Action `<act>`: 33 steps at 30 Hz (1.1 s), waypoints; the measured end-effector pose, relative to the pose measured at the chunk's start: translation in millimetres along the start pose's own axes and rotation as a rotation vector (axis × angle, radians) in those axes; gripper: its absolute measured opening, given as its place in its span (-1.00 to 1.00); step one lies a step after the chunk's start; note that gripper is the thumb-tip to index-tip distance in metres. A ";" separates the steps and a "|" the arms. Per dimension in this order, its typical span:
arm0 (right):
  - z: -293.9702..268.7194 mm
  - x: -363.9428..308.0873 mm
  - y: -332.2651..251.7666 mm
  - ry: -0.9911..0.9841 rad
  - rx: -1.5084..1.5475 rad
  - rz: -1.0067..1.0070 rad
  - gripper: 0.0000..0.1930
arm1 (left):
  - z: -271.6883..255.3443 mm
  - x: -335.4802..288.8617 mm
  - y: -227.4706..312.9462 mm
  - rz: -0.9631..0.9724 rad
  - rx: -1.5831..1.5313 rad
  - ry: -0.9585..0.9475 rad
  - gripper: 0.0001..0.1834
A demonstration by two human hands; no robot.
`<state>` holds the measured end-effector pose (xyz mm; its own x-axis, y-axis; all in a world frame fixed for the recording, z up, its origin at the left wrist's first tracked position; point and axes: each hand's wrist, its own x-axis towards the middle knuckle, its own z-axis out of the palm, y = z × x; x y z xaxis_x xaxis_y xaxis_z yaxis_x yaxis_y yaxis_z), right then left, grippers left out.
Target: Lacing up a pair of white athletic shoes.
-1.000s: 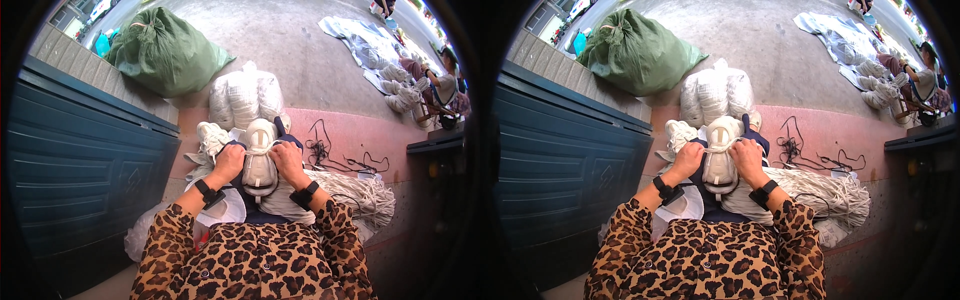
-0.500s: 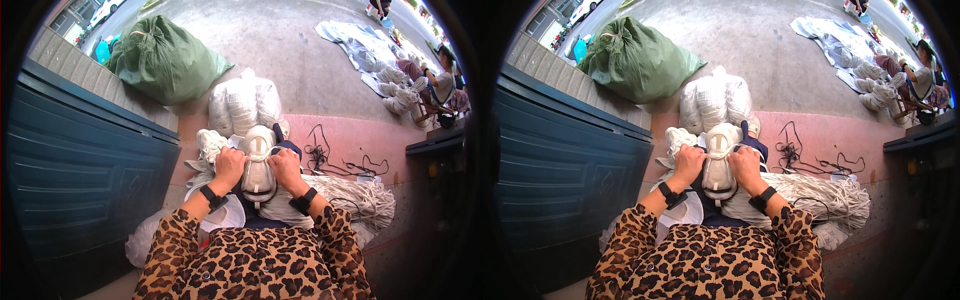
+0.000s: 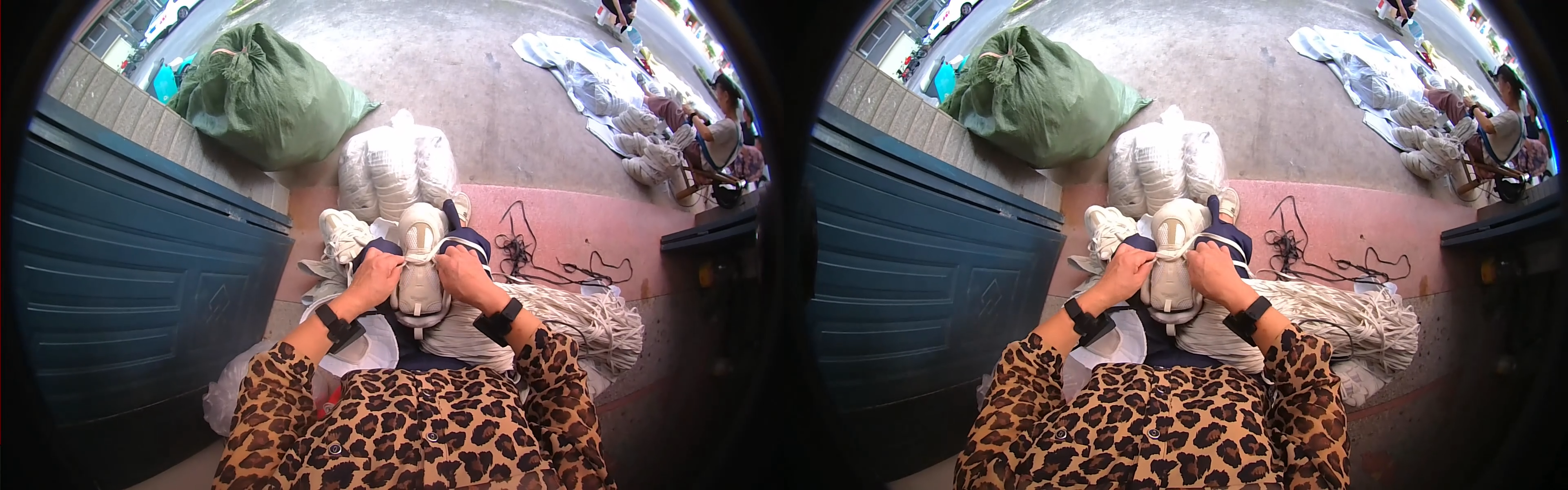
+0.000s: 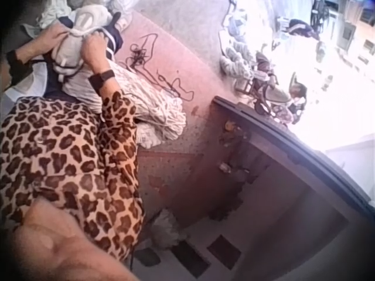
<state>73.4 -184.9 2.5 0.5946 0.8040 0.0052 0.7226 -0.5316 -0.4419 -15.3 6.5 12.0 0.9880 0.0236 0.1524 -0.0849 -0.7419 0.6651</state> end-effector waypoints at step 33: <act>-192.0 -54.5 -2.7 0.665 0.503 -0.300 -0.82 | 2.9 81.6 26.6 -0.440 -0.672 -0.289 -0.88</act>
<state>106.8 -278.4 175.7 0.6003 0.4858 0.6353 0.7333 -0.0172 -0.6797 63.4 -13.3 39.9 0.9351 -0.0234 -0.3537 0.3467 -0.1479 0.9263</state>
